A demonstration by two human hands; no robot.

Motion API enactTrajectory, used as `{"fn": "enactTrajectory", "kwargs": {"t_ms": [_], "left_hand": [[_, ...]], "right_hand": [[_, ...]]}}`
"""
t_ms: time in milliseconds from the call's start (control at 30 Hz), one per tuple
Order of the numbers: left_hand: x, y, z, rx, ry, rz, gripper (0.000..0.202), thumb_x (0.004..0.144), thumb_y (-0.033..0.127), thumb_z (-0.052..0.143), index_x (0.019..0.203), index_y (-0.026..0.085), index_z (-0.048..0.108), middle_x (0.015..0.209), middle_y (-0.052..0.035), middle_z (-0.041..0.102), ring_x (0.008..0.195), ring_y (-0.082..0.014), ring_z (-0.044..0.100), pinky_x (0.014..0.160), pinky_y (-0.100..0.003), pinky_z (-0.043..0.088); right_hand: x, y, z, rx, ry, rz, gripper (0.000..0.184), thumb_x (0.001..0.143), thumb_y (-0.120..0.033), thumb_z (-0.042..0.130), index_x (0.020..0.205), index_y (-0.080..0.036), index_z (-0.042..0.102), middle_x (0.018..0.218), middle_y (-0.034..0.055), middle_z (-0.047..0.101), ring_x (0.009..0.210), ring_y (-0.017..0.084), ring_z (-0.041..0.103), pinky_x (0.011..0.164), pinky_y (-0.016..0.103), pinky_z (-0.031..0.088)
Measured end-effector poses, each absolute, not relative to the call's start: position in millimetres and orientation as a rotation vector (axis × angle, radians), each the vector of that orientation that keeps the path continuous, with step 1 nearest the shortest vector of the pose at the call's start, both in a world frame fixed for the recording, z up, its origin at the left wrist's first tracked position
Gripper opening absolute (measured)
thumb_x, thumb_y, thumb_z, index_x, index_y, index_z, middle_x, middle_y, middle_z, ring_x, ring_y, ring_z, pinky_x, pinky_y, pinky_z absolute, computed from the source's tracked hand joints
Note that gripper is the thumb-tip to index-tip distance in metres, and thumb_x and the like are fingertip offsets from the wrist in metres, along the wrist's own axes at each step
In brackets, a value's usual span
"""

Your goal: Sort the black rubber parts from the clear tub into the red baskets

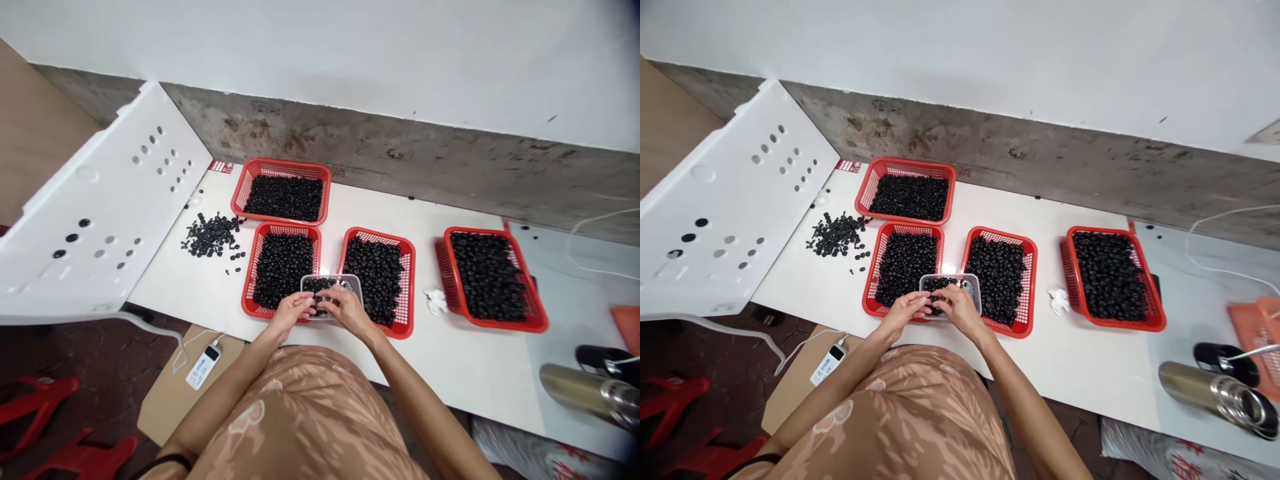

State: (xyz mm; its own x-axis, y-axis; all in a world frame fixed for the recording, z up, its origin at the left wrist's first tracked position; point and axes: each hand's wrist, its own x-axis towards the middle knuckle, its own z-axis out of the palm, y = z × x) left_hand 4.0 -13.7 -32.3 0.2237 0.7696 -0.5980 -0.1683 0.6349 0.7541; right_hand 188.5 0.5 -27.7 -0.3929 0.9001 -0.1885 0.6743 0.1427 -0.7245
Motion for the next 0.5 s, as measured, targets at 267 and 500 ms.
{"fn": "enactTrajectory", "kwargs": {"t_ms": [267,500], "left_hand": [[0.0,-8.5,-32.2,0.390,1.195,0.832,0.032,0.062,0.028,0.081,0.087,0.012,0.069,0.081,-0.0071,0.070,0.064,-0.0103,0.064,0.061,-0.020,0.048],[-8.4,-13.2,-51.0,0.388,1.242,0.782,0.029,0.063,0.026,0.081,0.085,0.011,0.070,0.084,-0.0081,0.070,0.069,-0.0127,0.066,0.066,-0.023,0.051]], "right_hand": [[173.2,5.8,-33.3,-1.765,-2.043,1.204,0.023,0.086,-0.026,0.055,0.103,-0.022,0.070,0.088,0.0020,0.068,0.073,0.011,0.060,0.071,0.021,0.044],[155.7,5.2,-65.9,-2.127,-2.225,1.106,0.023,0.085,-0.021,0.051,0.088,-0.015,0.072,0.086,0.0145,0.071,0.082,0.021,0.067,0.071,0.028,0.046]]}}
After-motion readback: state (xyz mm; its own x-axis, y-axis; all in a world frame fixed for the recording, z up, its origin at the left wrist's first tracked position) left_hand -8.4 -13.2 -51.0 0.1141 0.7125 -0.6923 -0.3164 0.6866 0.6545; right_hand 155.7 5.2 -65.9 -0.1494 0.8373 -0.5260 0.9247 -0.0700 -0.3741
